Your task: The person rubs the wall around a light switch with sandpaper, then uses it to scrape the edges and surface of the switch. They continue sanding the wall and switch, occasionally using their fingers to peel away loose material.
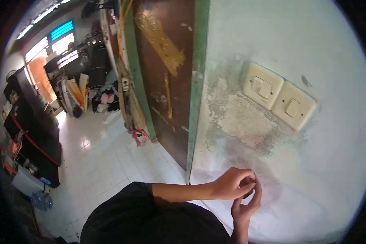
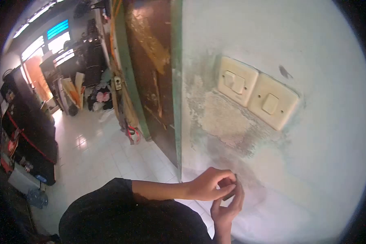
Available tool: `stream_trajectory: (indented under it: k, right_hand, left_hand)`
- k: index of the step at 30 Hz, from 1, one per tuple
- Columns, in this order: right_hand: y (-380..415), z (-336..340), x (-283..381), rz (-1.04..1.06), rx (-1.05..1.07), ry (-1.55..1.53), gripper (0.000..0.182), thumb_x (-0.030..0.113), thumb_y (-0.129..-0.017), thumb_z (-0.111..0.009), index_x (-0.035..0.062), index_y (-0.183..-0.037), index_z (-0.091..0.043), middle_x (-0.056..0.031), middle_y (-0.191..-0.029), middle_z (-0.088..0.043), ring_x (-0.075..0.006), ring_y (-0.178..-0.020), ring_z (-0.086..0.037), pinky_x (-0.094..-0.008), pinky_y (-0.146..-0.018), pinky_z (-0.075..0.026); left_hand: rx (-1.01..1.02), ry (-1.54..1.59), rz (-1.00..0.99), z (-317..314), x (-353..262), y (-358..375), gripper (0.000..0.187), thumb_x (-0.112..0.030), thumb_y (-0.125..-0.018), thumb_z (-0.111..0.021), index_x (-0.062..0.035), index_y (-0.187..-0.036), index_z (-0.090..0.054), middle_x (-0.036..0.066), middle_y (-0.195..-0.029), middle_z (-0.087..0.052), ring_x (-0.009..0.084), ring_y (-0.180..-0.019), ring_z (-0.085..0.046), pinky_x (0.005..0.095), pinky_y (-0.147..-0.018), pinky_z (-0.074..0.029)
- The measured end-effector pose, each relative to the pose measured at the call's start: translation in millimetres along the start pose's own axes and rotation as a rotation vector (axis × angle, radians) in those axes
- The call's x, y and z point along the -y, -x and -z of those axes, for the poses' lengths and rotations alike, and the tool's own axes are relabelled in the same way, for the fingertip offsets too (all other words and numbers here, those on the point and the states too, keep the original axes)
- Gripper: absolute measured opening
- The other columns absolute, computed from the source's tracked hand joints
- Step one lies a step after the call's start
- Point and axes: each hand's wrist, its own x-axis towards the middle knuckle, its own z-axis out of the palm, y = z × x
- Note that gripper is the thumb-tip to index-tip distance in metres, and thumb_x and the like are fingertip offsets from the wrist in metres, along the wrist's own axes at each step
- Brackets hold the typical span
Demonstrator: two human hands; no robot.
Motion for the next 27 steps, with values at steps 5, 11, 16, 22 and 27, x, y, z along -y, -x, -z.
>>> stream_trajectory:
  k: [5,11,16,22,27]
  right_hand:
    - [3.2,-3.9,-2.2,-0.21,-0.02,-0.201,0.047,0.017,-0.092,-0.071,-0.0062,-0.128,-0.052,-0.0231,-0.114,-0.067,-0.0288,-0.104,-0.069,-0.0394,-0.09,-0.053]
    - [-22.0,-4.0,5.5,0.011,-0.202,-0.181,0.035,0.021,-0.095,-0.072,0.0005,-0.109,-0.047,-0.0195,-0.107,-0.064,-0.0255,-0.098,-0.063,-0.0376,-0.087,-0.05]
    - [-48.7,-5.6,12.0,0.184,-0.214,0.001,0.029,0.021,-0.096,-0.071,-0.0019,-0.104,-0.054,-0.0192,-0.106,-0.067,-0.0297,-0.101,-0.064,-0.0396,-0.091,-0.049]
    - [-51.9,-18.2,23.0,-0.182,-0.177,-0.436,0.029,0.014,-0.096,-0.069,-0.0047,-0.116,-0.061,-0.017,-0.111,-0.067,-0.0243,-0.099,-0.067,-0.0375,-0.086,-0.053]
    - [-79.4,-3.5,32.2,-0.329,-0.041,-0.522,0.028,0.003,-0.096,-0.068,-0.0062,-0.121,-0.058,-0.0135,-0.109,-0.067,-0.0137,-0.097,-0.065,-0.0269,-0.08,-0.055]
  left_hand:
    - [0.068,-0.125,-0.119,9.1,-6.6,-3.4,0.014,-0.011,-0.093,-0.072,-0.0027,-0.101,-0.064,0.011,-0.084,-0.074,0.0241,-0.076,-0.073,0.0349,-0.068,-0.056]
    - [0.079,-0.388,-0.52,24.7,-15.6,-10.6,0.016,-0.01,-0.088,-0.076,-0.0084,-0.101,-0.068,0.004,-0.086,-0.073,0.0244,-0.079,-0.07,0.0361,-0.07,-0.054]
    - [-0.128,-0.23,-0.585,24.2,-9.9,-6.3,0.024,-0.005,-0.087,-0.076,-0.004,-0.11,-0.067,0.01,-0.093,-0.071,0.0283,-0.083,-0.07,0.0385,-0.075,-0.055]
    - [0.004,-0.306,-0.658,43.6,-6.5,-8.5,0.044,-0.007,-0.094,-0.067,0.0061,-0.135,-0.058,0.019,-0.121,-0.07,0.0336,-0.107,-0.069,0.0415,-0.094,-0.054]
    - [0.048,-0.353,-0.685,64.6,-4.6,-14.4,0.062,-0.017,-0.089,-0.073,0.0097,-0.14,-0.051,0.023,-0.133,-0.063,0.0343,-0.117,-0.065,0.0423,-0.098,-0.054]
